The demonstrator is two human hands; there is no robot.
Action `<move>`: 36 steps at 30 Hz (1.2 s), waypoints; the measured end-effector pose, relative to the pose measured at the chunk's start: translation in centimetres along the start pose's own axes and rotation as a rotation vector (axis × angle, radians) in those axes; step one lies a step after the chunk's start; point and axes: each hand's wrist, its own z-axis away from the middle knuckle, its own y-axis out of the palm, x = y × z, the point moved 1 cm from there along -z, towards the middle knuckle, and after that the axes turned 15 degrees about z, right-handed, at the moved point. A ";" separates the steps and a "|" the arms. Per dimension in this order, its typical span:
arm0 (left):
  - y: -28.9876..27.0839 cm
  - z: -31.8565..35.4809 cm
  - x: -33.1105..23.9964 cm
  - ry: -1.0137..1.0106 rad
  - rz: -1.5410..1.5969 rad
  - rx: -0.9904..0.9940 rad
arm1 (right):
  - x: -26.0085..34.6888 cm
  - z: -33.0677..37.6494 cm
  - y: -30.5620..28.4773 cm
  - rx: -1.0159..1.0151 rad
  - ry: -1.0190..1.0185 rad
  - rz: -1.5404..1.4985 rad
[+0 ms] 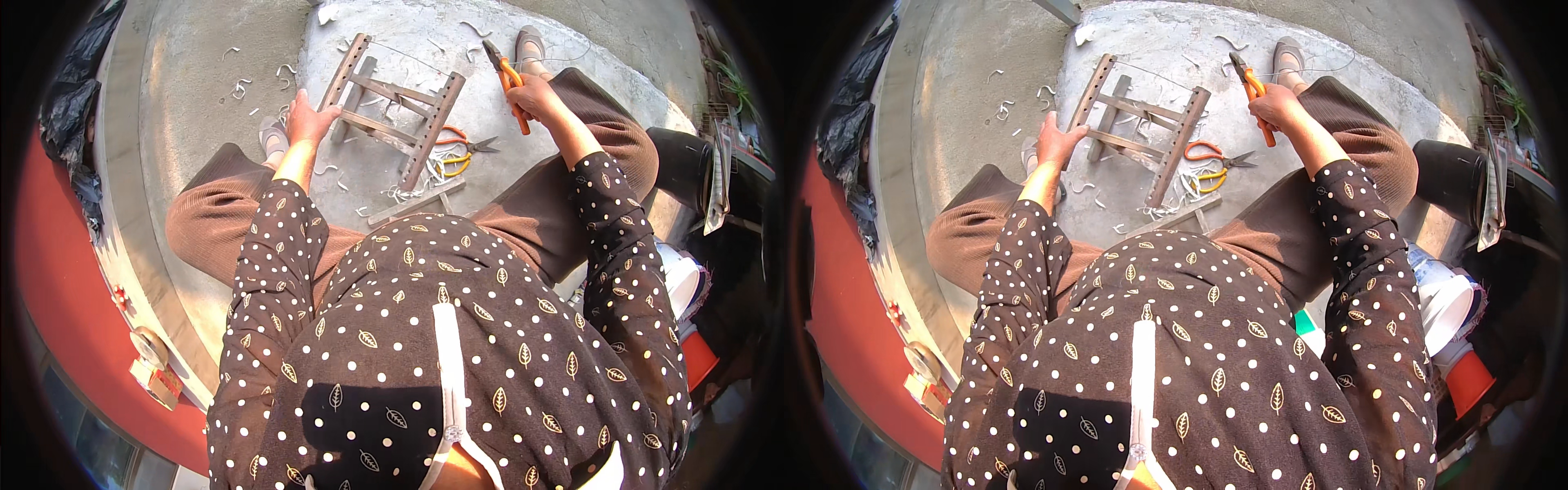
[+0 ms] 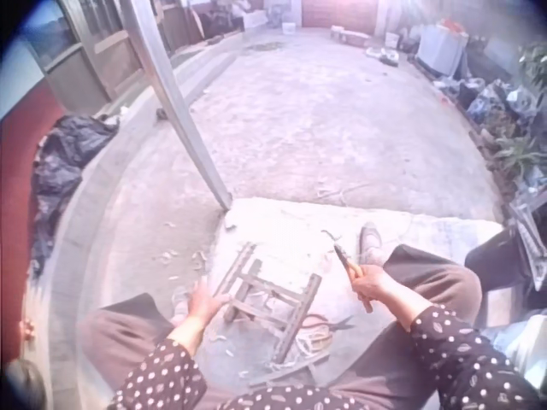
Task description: The person is assembling a small wooden frame by threading wire through pre-drilled holes. They use pliers to cut and bend the wire, securing the wooden pieces together. The person adjusts the frame and tightens the wire to ensure stability.
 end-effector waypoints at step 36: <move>-0.9 2.9 -2.1 -0.536 1.179 0.110 | -6.0 -10.7 -1.5 -0.025 -0.177 0.988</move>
